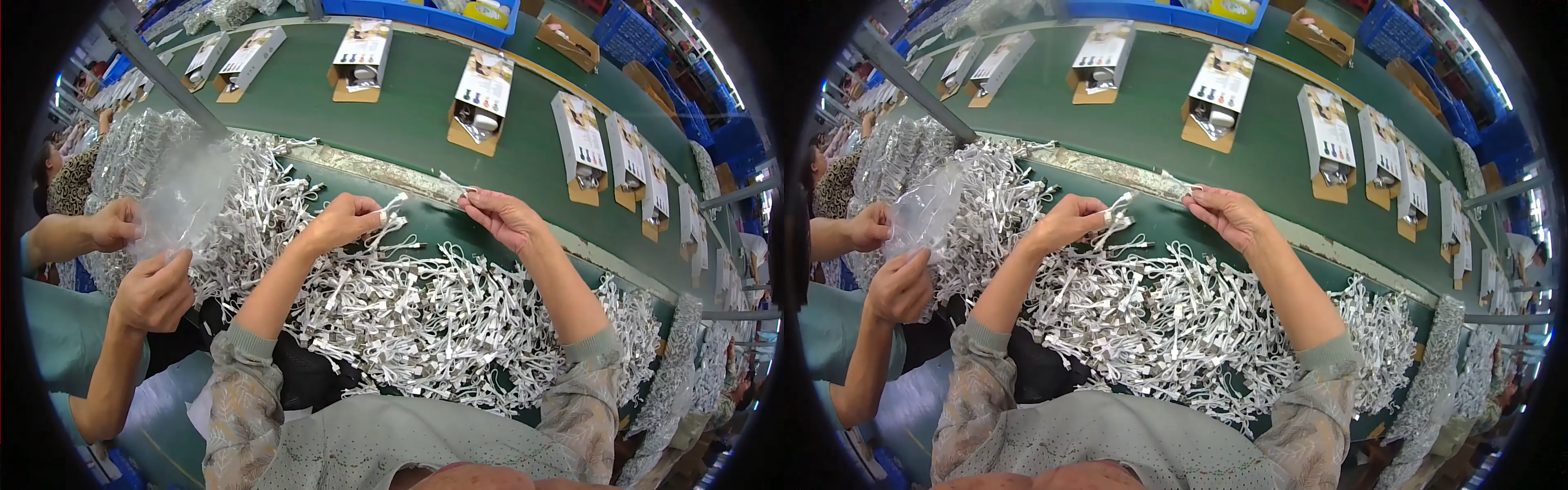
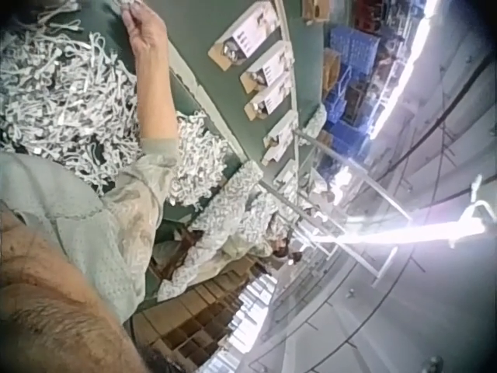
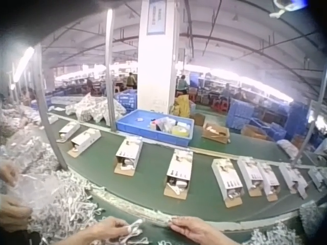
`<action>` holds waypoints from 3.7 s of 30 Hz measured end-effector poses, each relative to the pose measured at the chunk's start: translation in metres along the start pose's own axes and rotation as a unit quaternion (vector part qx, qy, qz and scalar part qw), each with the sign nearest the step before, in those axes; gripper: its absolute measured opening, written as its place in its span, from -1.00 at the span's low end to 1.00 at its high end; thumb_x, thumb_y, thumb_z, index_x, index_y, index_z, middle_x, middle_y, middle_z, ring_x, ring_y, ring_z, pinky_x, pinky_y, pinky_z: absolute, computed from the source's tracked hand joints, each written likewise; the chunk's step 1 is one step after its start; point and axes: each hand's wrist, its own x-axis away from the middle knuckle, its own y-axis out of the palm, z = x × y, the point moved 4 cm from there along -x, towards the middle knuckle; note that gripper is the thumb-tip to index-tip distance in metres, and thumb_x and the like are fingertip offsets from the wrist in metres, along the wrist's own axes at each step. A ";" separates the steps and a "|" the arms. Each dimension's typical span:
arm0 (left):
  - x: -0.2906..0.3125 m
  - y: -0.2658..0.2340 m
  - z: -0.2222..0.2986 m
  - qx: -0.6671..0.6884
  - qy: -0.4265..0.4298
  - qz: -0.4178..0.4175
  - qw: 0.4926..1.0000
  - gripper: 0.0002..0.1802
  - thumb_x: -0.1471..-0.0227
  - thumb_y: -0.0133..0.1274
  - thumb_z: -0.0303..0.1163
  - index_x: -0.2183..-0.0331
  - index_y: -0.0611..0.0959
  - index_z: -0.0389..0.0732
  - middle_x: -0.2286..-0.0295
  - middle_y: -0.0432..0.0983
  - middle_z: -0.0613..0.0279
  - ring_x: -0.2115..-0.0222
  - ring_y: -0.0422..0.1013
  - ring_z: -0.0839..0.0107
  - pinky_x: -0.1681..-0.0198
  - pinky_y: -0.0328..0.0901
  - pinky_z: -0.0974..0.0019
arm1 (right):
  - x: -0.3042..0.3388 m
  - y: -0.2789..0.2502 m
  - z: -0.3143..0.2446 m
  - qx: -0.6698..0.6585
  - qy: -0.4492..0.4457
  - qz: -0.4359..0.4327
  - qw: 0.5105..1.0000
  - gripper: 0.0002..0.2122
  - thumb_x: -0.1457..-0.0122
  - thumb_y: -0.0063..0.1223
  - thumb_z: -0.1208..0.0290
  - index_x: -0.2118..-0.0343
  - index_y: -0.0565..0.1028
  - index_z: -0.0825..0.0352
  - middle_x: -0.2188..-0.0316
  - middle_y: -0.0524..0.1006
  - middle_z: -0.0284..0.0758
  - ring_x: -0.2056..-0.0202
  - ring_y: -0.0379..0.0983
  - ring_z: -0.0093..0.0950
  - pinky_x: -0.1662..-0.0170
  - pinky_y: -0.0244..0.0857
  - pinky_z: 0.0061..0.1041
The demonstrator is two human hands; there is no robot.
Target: The person picks up white cables from a pile, folds them, and places them into cardboard boxes on a conveyor belt, occasionally moving cables aside to reach others.
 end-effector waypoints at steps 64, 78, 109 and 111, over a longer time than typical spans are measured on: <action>-0.167 -0.133 0.007 -0.270 0.012 0.440 0.857 -0.81 0.17 -0.02 -0.44 0.43 0.60 -0.29 0.37 0.50 -0.14 0.26 0.42 -0.03 0.17 0.29 0.09 | -0.026 0.022 0.045 0.503 -0.353 0.050 0.787 -0.88 -0.09 0.04 0.45 0.43 0.41 0.40 0.66 0.43 -0.42 0.61 0.30 -0.72 0.52 0.20 -0.72; -0.047 0.030 0.045 -0.370 0.226 -0.009 0.901 -0.74 0.16 -0.06 -0.58 0.31 0.57 -0.29 0.36 0.48 -0.01 0.28 0.40 0.02 0.18 0.29 0.13 | -0.033 0.010 0.042 0.465 -0.378 0.049 0.799 -0.87 -0.09 0.05 0.42 0.39 0.44 0.38 0.60 0.51 -0.29 0.61 0.40 -0.58 0.49 0.30 -0.61; -0.141 -0.038 0.040 -0.089 0.171 0.211 0.958 -0.64 0.12 0.06 -0.34 0.21 0.58 -0.28 0.33 0.53 0.05 0.29 0.45 0.29 0.18 0.30 0.31 | -0.025 0.013 0.044 0.441 -0.344 0.034 0.828 -0.87 -0.15 -0.02 0.41 0.38 0.43 0.38 0.64 0.43 -0.46 0.65 0.25 -0.76 0.59 0.15 -0.74; -0.087 -0.009 0.042 -0.217 0.220 0.161 0.937 -0.64 0.11 0.06 -0.28 0.26 0.57 -0.30 0.27 0.48 -0.07 0.19 0.39 0.06 0.08 0.26 0.19 | -0.026 0.012 0.044 0.451 -0.359 0.044 0.816 -0.88 -0.12 0.00 0.42 0.41 0.44 0.38 0.66 0.44 -0.41 0.65 0.30 -0.70 0.55 0.20 -0.69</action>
